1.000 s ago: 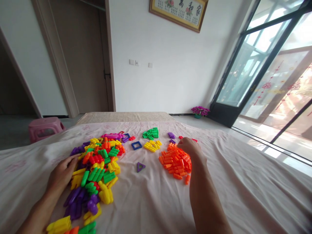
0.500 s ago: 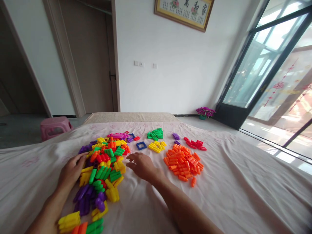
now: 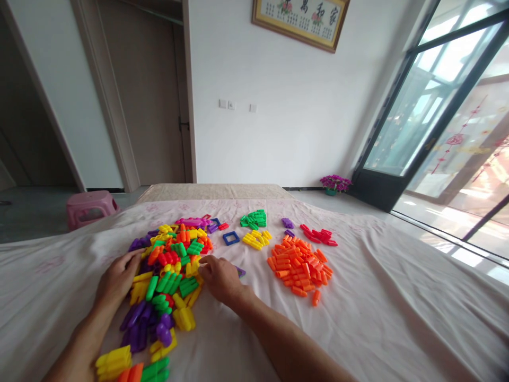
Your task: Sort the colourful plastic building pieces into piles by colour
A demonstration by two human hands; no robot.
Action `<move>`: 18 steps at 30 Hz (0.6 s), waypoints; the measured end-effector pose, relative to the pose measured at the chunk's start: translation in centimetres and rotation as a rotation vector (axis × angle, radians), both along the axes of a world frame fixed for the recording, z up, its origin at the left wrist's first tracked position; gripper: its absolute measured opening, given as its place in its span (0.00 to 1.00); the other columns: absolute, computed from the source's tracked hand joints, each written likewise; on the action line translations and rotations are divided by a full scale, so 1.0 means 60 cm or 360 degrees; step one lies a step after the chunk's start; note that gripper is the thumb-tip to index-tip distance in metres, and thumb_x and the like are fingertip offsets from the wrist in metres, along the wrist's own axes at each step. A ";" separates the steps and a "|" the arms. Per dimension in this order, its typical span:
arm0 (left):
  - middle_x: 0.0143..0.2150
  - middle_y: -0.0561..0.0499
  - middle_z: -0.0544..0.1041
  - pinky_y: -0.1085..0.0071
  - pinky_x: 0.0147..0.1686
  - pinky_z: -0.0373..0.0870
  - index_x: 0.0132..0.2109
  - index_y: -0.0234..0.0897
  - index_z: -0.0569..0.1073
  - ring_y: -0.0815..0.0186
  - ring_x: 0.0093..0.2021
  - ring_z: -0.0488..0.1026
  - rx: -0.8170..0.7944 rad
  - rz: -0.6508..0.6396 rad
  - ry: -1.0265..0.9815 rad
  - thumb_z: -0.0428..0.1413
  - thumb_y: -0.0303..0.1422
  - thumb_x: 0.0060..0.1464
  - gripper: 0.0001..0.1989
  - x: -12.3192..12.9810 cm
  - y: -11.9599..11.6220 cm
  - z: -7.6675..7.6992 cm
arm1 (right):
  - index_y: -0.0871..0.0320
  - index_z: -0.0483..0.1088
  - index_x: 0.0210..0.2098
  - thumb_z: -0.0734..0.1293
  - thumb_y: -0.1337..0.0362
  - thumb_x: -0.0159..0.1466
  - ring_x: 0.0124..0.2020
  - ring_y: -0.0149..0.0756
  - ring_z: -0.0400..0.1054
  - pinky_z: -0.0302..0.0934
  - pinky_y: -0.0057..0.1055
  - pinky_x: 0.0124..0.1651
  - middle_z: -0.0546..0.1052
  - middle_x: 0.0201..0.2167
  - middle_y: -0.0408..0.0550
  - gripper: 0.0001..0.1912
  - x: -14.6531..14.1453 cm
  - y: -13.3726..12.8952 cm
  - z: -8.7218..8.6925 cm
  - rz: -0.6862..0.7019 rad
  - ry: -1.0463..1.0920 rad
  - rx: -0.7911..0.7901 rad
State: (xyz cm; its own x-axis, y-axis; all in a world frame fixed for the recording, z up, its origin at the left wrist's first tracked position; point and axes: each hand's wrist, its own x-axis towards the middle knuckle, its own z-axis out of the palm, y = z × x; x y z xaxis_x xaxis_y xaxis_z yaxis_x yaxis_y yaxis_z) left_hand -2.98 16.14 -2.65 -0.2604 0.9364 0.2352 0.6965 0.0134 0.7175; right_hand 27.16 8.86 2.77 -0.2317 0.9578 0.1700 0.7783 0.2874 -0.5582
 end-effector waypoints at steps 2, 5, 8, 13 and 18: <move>0.58 0.41 0.77 0.59 0.59 0.64 0.55 0.37 0.76 0.52 0.59 0.71 -0.0029 -0.0016 0.0004 0.44 0.48 0.62 0.27 0.000 -0.001 0.001 | 0.50 0.71 0.54 0.62 0.53 0.67 0.46 0.42 0.74 0.62 0.33 0.45 0.82 0.42 0.46 0.19 -0.009 -0.002 -0.001 -0.0021 -0.0048 0.0036; 0.59 0.42 0.76 0.61 0.60 0.63 0.56 0.37 0.75 0.53 0.59 0.71 -0.0061 -0.0024 -0.0005 0.44 0.49 0.62 0.28 -0.002 0.001 0.000 | 0.49 0.73 0.51 0.64 0.52 0.65 0.46 0.43 0.73 0.62 0.34 0.45 0.82 0.41 0.45 0.17 -0.020 0.000 -0.006 -0.0064 -0.0077 0.0056; 0.59 0.42 0.76 0.62 0.60 0.63 0.56 0.38 0.75 0.54 0.60 0.71 -0.0063 -0.0023 -0.0008 0.44 0.50 0.62 0.28 -0.005 0.004 -0.003 | 0.48 0.74 0.49 0.64 0.56 0.64 0.45 0.41 0.72 0.61 0.33 0.44 0.82 0.41 0.42 0.15 -0.022 0.002 -0.010 -0.0090 -0.0029 0.0019; 0.58 0.43 0.77 0.62 0.59 0.64 0.55 0.38 0.76 0.53 0.59 0.72 -0.0039 0.0005 0.0003 0.45 0.49 0.61 0.27 -0.006 0.006 -0.006 | 0.49 0.74 0.49 0.65 0.60 0.62 0.44 0.40 0.72 0.61 0.31 0.43 0.81 0.42 0.43 0.16 -0.015 -0.001 -0.006 -0.0136 0.0075 -0.0057; 0.58 0.43 0.78 0.63 0.59 0.65 0.55 0.38 0.76 0.54 0.58 0.73 -0.0036 -0.0008 0.0017 0.45 0.50 0.61 0.27 -0.008 0.007 -0.009 | 0.52 0.74 0.49 0.66 0.63 0.59 0.42 0.37 0.73 0.61 0.28 0.41 0.80 0.41 0.43 0.18 0.013 0.010 0.002 -0.0128 0.0168 -0.0063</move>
